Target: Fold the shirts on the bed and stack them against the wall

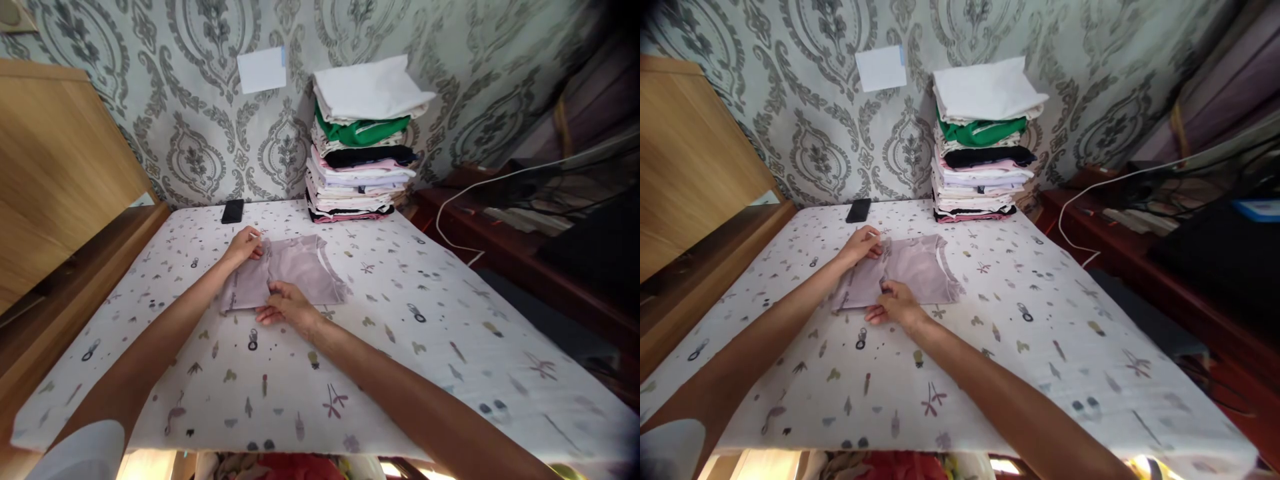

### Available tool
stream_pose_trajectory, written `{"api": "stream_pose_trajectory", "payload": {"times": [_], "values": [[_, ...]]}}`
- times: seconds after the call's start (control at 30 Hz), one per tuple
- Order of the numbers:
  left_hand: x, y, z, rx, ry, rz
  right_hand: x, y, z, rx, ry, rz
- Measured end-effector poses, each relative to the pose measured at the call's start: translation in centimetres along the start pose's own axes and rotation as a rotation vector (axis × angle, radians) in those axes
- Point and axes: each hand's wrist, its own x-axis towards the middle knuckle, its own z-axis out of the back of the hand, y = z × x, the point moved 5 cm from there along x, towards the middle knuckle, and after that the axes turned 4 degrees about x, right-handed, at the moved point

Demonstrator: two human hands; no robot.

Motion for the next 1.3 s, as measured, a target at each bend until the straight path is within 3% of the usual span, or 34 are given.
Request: {"api": "stream_pose_trajectory", "payload": {"times": [0.17, 0.3, 0.4, 0.47, 0.57, 0.67, 0.77, 0.87, 1.03, 1.3], "values": [[-5.7, -0.7, 1.6, 0.356, -0.002, -0.399, -0.3, 0.0, 0.1, -0.034, -0.004, -0.02], [-11.2, 0.5, 3.0, 0.554, 0.007, -0.488, 0.1, 1.3, 1.0, -0.238, -0.034, 0.007], [-13.9, 2.0, 3.8, 0.635, 0.01, -0.496, 1.1, 4.6, 1.9, -0.648, -0.183, 0.28], [-14.9, 3.0, 4.3, 0.673, -0.012, -0.511, 1.9, 6.5, 1.2, -0.927, -0.251, 0.496], [-16.0, 4.0, 4.7, 0.682, -0.057, -0.522, 3.3, 7.0, -1.4, -1.182, -0.177, 0.683], [-16.7, 4.4, 4.6, 0.672, -0.068, -0.521, 3.4, 5.2, -3.8, -1.307, -0.028, 0.769], [-17.0, 4.5, 4.8, 0.662, -0.105, -0.495, 1.9, 2.9, -4.7, -1.429, 0.097, 0.873], [-16.9, 4.5, 4.8, 0.671, -0.14, -0.434, 0.2, 1.2, -4.4, -1.556, 0.144, 0.94], [-16.5, 4.1, 4.2, 0.759, -0.18, -0.361, -0.2, 0.9, -3.3, -1.61, 0.066, 0.94], [-17.8, 4.1, 4.0, 0.885, -0.193, -0.5, -0.1, 0.5, -2.2, -1.617, 0.077, 0.993]]}}
